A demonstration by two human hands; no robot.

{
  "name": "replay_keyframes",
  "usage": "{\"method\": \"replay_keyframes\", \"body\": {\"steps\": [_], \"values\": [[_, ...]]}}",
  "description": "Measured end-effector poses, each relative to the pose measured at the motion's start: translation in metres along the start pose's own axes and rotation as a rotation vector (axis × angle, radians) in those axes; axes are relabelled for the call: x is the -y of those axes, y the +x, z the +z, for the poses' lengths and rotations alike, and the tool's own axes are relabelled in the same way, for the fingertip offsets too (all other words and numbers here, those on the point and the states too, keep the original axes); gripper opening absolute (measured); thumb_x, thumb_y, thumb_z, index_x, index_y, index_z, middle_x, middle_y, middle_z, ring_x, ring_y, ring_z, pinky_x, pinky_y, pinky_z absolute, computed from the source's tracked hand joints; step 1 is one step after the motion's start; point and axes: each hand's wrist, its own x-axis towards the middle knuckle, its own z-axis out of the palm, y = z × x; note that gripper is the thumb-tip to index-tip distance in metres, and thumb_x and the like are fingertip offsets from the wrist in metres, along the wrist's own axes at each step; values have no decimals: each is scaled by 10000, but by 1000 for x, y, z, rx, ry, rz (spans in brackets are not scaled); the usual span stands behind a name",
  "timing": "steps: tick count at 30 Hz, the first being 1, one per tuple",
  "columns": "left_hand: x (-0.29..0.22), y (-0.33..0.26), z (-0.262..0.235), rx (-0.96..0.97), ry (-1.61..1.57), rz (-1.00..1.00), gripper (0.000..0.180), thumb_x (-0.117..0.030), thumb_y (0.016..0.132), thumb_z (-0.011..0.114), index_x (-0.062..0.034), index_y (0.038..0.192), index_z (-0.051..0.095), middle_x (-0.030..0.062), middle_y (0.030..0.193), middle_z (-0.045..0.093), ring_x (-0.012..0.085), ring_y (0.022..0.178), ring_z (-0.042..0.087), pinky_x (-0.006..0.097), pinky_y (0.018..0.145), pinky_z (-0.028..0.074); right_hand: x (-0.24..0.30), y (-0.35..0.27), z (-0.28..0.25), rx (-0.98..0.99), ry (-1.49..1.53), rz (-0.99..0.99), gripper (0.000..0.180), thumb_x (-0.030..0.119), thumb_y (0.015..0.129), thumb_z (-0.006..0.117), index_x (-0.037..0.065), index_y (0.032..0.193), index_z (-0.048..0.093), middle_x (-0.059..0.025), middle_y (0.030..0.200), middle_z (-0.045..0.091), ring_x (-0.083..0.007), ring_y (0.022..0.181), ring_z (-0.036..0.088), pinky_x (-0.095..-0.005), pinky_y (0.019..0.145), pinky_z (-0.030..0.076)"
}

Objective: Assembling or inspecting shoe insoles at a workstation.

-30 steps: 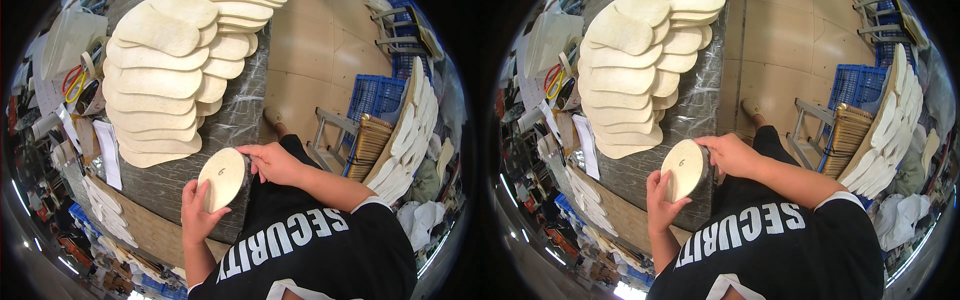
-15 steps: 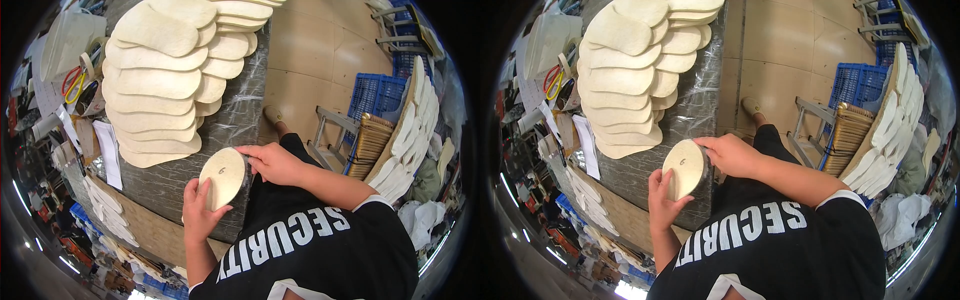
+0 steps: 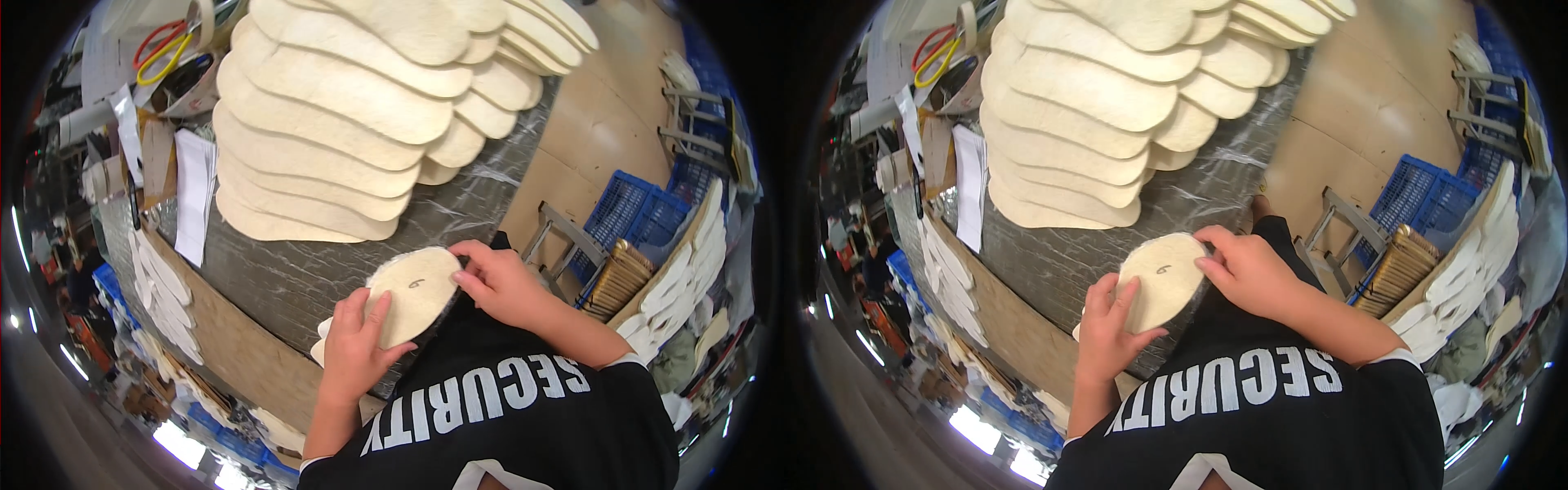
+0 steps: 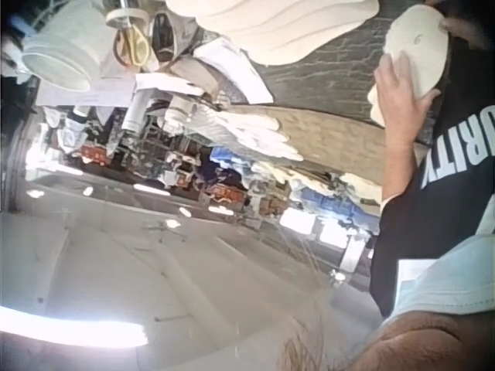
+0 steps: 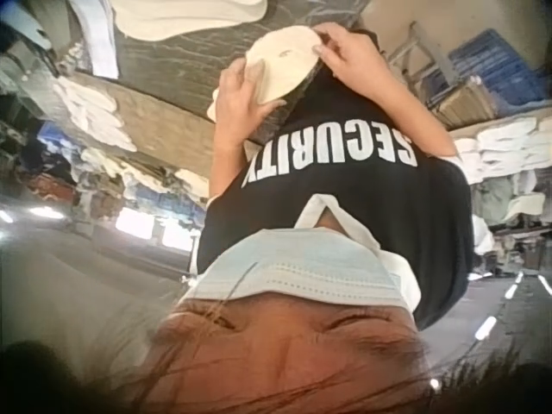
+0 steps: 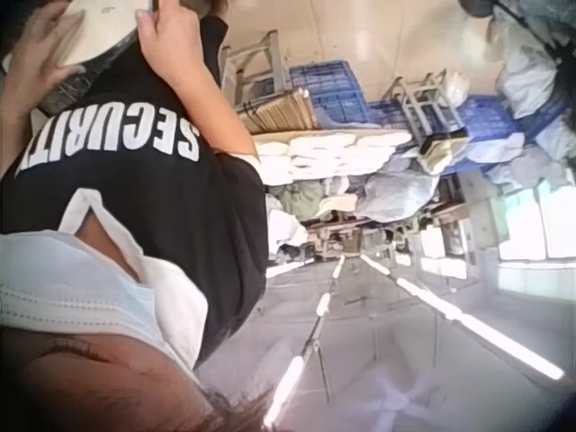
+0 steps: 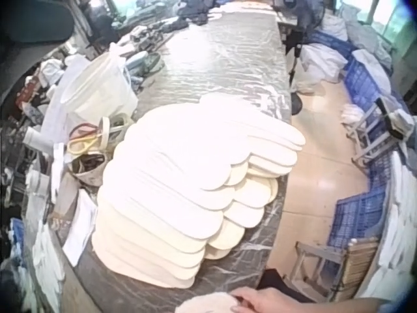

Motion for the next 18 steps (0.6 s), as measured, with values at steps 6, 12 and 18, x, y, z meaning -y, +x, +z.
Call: {"method": "replay_keyframes", "body": {"steps": [6, 12, 18], "values": [[6, 1, -2, -14, -57, -12, 814, -276, 504, 877, -59, 1230, 578, 179, 1246, 494, 374, 1029, 524, 438, 835, 483, 2, 2, 1, -2, -2, 92, 313, 139, 886, 611, 11, 1161, 532, -118, 688, 637, -241, 595, 639, -327, 569, 491], [12, 5, -5, 18, -91, -21, 796, -307, 537, 855, -67, 1239, 569, 162, 1268, 487, 374, 1023, 523, 445, 828, 485, 1, 3, 0, 39, -29, 35, 337, 106, 879, 633, 15, 1180, 512, -104, 684, 637, -218, 591, 643, -322, 560, 499], [11, 7, -11, 21, -104, -13, 797, -311, 518, 854, -66, 1223, 571, 160, 1264, 488, 376, 1028, 521, 452, 835, 485, 0, 2, 3, 18, -92, -5, 334, 106, 879, 640, 28, 1174, 506, -103, 691, 639, -233, 599, 648, -320, 565, 499]]}}
